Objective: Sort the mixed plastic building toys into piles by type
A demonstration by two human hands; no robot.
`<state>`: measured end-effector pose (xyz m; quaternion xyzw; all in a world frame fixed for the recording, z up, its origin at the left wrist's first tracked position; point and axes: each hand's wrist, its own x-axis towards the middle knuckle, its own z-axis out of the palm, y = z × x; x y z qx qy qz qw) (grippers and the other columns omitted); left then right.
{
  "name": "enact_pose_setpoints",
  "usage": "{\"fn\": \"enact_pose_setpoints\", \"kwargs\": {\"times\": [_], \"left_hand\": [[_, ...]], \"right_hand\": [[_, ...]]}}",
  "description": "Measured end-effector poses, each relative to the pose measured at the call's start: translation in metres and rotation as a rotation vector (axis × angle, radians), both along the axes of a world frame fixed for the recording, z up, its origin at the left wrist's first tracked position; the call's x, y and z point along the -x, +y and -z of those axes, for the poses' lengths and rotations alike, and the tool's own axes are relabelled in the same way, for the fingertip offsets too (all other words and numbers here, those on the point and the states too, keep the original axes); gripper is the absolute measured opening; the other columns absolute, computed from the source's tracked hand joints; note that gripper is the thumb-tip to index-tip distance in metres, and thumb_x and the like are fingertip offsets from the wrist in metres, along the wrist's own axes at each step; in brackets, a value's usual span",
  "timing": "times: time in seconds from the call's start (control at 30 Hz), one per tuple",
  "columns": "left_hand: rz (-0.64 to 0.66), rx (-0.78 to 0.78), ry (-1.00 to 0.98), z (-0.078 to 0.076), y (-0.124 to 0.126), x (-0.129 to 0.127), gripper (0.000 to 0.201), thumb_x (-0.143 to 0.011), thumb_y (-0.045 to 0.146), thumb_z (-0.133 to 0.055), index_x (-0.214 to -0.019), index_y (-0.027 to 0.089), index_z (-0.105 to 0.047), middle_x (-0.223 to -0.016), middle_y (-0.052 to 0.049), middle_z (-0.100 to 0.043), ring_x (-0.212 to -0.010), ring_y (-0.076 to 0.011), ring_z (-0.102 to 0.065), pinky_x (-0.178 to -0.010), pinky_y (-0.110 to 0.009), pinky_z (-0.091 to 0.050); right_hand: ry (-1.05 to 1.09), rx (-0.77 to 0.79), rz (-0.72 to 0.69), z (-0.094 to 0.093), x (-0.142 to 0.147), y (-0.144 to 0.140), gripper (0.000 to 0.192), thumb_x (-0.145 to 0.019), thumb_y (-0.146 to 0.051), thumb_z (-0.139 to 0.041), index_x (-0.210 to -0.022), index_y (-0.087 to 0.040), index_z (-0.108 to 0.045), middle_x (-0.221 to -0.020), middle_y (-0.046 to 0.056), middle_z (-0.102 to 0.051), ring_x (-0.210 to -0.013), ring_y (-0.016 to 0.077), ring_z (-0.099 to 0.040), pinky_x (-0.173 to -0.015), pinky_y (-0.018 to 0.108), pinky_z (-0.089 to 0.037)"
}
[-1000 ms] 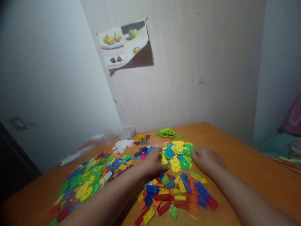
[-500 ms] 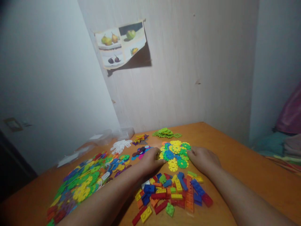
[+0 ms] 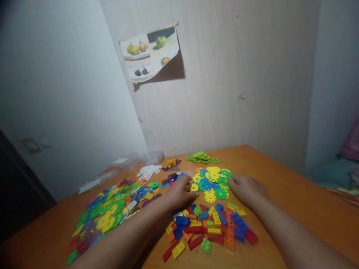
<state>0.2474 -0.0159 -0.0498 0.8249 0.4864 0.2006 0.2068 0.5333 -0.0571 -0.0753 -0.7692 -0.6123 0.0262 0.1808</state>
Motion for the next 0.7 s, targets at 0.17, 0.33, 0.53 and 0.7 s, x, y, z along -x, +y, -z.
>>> {"fn": "enact_pose_setpoints", "kwargs": {"times": [0.17,0.33,0.53,0.7], "left_hand": [[-0.010,0.005,-0.025,-0.012,-0.009,0.021,0.045,-0.082,0.039,-0.070,-0.120,0.017,-0.065,-0.114,-0.009,-0.071,-0.097,-0.0236,-0.065,-0.077,-0.030,-0.049],[0.031,-0.015,0.017,-0.039,-0.006,0.075,0.028,-0.087,0.038,-0.062,-0.102,0.016,-0.070,-0.092,-0.005,-0.070,-0.083,-0.0190,-0.061,-0.068,-0.027,-0.045],[-0.088,0.047,0.075,-0.061,-0.008,0.157,0.018,-0.082,0.024,-0.058,-0.095,0.015,-0.068,-0.080,-0.001,-0.066,-0.072,-0.0153,-0.057,-0.065,-0.026,-0.042],[-0.036,0.138,0.222,-0.059,-0.030,0.182,0.014,-0.081,0.023,-0.060,-0.091,0.017,-0.068,-0.083,-0.001,-0.070,-0.075,-0.0166,-0.060,-0.065,-0.025,-0.043]], "right_hand": [[0.020,0.001,-0.013,0.002,-0.002,0.000,0.051,-0.097,-0.058,-0.034,-0.090,-0.025,-0.072,-0.096,0.009,-0.075,-0.089,0.0289,-0.069,-0.066,0.032,-0.041],[0.059,0.002,-0.018,0.006,-0.008,0.002,0.053,-0.097,-0.062,-0.035,-0.098,-0.026,-0.074,-0.100,0.011,-0.075,-0.091,0.0303,-0.069,-0.071,0.035,-0.045],[0.087,-0.007,-0.030,0.017,-0.019,0.009,0.052,-0.095,-0.061,-0.040,-0.104,-0.026,-0.077,-0.108,0.017,-0.075,-0.095,0.0348,-0.069,-0.075,0.042,-0.045],[0.129,-0.048,-0.048,0.025,-0.028,0.015,0.057,-0.091,-0.067,-0.041,-0.102,-0.025,-0.078,-0.109,0.020,-0.075,-0.095,0.0405,-0.068,-0.076,0.049,-0.048]]}}
